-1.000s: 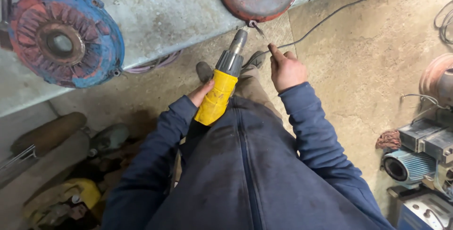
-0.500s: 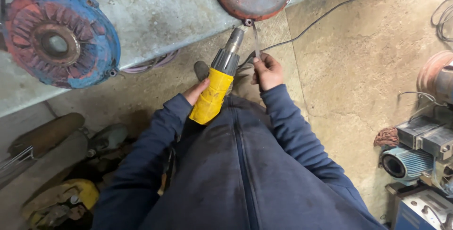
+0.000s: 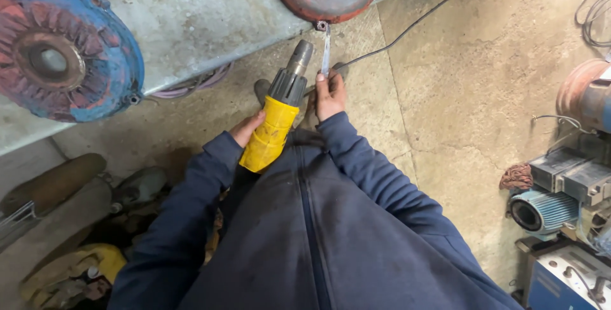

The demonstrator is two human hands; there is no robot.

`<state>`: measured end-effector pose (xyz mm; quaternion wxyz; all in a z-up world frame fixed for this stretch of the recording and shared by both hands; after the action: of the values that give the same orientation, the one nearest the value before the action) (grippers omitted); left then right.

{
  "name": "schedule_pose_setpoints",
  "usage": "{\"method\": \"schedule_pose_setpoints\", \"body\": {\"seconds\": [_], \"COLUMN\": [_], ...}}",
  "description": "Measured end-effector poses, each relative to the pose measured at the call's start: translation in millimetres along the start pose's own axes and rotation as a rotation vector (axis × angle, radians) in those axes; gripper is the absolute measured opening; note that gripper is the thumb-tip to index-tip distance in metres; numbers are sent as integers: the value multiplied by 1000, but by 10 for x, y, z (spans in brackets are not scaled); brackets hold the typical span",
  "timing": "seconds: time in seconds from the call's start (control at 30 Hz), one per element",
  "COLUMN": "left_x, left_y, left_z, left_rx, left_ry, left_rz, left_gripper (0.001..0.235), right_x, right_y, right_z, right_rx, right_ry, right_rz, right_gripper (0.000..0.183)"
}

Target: Heating a circular metal component with a heat gun and using a small prying tool to clean or disassemble it on a workbench.

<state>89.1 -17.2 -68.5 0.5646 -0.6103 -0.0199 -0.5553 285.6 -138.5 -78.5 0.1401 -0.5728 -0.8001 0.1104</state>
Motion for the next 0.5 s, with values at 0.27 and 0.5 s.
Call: {"method": "schedule_pose_setpoints", "body": {"seconds": [0.27,0.5], "left_x": [130,168], "left_y": [19,104], "left_z": [43,92], "left_rx": [-42,-30], "left_ry": [-50,-44], "left_rz": [7,-10], "left_gripper": [70,69], "right_x": [-498,-1314], "right_y": [260,830], "right_z": [-173,-357], "right_rx": [-264,-258], "right_ry": [28,86], "right_rz": [-8,22], "right_gripper": [20,41]}}
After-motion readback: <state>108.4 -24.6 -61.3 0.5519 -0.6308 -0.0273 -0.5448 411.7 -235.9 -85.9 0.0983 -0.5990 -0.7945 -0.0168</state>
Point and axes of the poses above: each hand's wrist, its own y-axis towards the middle knuckle, its own x-axis out of the palm, z = x × y, the point moved 8 cm from there along y, towards the middle knuckle, and after that the axes turned 9 degrees about -x, right-handed, at the moved point
